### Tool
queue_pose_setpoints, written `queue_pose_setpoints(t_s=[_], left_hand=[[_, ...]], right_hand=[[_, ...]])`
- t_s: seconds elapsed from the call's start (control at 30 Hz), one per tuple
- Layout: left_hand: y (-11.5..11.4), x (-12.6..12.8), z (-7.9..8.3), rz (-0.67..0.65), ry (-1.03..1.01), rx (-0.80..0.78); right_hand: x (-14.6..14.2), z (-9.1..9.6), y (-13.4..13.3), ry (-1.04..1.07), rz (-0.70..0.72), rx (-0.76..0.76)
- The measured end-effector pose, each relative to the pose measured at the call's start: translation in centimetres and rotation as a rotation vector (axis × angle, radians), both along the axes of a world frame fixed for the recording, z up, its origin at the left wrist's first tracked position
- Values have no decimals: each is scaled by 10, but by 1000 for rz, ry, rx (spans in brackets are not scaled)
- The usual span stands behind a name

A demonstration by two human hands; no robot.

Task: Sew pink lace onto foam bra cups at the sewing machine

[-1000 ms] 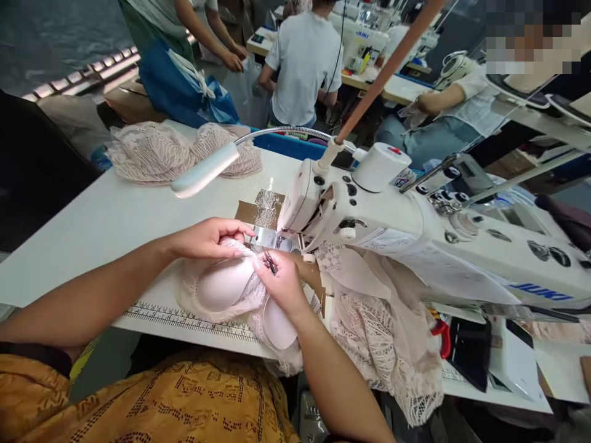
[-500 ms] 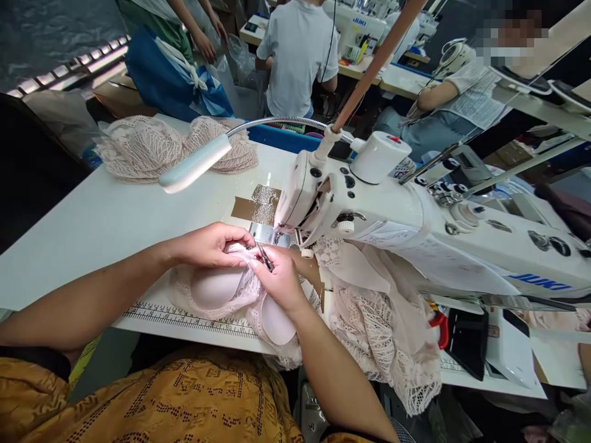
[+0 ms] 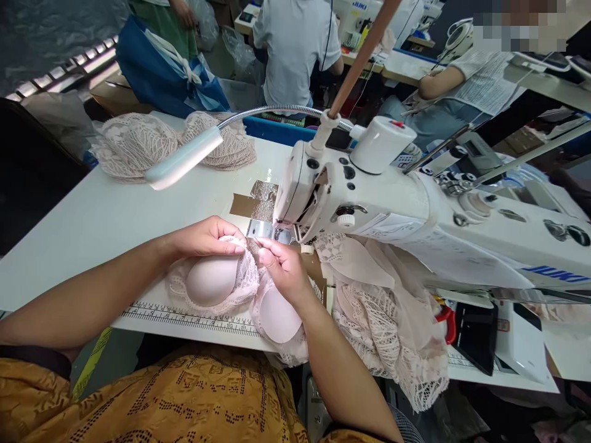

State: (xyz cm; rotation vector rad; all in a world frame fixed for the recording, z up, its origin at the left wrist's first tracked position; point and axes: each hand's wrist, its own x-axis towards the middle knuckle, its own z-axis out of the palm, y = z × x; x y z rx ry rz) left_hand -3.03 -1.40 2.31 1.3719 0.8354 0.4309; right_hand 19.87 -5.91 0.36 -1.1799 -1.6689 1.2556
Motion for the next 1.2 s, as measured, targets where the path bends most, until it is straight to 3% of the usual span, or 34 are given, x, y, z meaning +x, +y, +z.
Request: queue_pose_setpoints(t_s=[0.27,0.5,0.87,1.2], left_hand=[[-3,4,0,69,5,-17],[-4,10,-2,84,-12,-15],[-7,14,2,88,-16,-25],[0,3,-2,127,-66,-108]], right_hand=[[-5,1,2,100,43,-73],[-9,4,0,96,66,-38],[-16,3,0,118,-8,1],[-3,2,3,248,-96,-230]])
